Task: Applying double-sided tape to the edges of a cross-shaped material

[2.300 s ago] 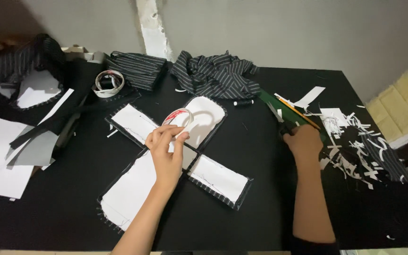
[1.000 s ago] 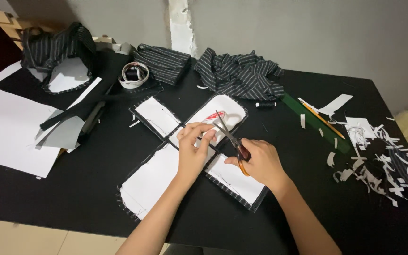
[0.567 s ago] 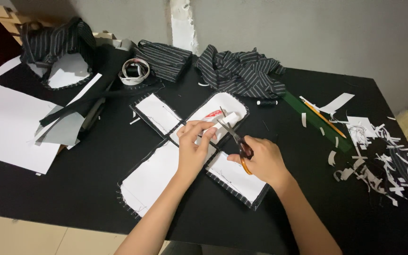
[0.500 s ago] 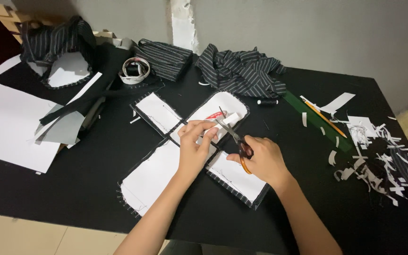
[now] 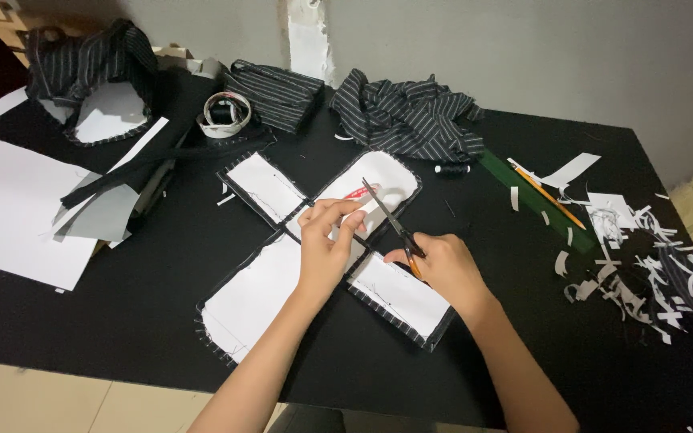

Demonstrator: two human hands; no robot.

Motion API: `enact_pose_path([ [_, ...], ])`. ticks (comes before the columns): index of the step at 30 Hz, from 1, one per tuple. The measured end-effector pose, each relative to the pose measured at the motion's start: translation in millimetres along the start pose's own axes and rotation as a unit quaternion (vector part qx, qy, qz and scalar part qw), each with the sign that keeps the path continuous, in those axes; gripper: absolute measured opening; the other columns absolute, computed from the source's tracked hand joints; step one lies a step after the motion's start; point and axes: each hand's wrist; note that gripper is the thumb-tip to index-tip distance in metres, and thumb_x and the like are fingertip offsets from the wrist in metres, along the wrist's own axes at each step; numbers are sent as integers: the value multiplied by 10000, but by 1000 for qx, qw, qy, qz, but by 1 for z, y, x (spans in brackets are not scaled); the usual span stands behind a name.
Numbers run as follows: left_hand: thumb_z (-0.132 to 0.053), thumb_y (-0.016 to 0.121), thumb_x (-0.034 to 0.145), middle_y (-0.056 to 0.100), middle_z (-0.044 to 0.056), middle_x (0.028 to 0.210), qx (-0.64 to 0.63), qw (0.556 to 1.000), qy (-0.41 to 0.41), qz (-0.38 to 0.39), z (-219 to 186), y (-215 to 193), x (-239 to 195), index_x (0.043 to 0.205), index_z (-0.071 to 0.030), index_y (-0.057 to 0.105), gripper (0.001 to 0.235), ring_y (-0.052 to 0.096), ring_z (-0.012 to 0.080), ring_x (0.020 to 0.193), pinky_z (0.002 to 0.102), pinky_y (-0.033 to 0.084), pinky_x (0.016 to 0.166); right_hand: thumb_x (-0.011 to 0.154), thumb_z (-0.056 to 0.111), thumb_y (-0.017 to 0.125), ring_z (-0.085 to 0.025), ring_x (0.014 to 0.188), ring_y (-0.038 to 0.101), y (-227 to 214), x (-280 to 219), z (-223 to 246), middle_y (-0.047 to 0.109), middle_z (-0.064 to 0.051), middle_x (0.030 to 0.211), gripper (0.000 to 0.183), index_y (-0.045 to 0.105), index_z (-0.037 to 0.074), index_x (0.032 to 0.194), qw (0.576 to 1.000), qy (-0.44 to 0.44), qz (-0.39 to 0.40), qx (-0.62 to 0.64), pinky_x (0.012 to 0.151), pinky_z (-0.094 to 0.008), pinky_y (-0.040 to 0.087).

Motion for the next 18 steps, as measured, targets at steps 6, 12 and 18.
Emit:
enact_pose_path([
  [6,-199,615,919,642,-38,643,31,1000,3,-3,-2,0,1,876,-149,677,90,553,140,898,341,230,935,695,277,760,-337,553,604,2,2,1,542,-155,506,328,534,55,611,998,0,-65,9,520,-362,479],
  [12,-188,570,940,629,30,671,113,991,-19,-64,2,-7,6,834,-109,667,164,525,209,936,410,228,931,794,447,692,-429,622,607,-8,3,-15,555,-218,560,481,518,15,671,992,89,-85,11,580,-466,480],
  [18,-144,670,842,598,21,836,515,856,5,-45,68,-20,3,883,-121,690,51,425,260,1091,477,203,978,728,301,720,-280,1029,559,-33,7,-15,577,-76,915,381,628,88,1030,981,158,-40,-106,863,-356,466],
])
Point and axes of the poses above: each hand's wrist, its own x-axis towards the middle knuckle, its own y-axis out of the palm, z = x × y
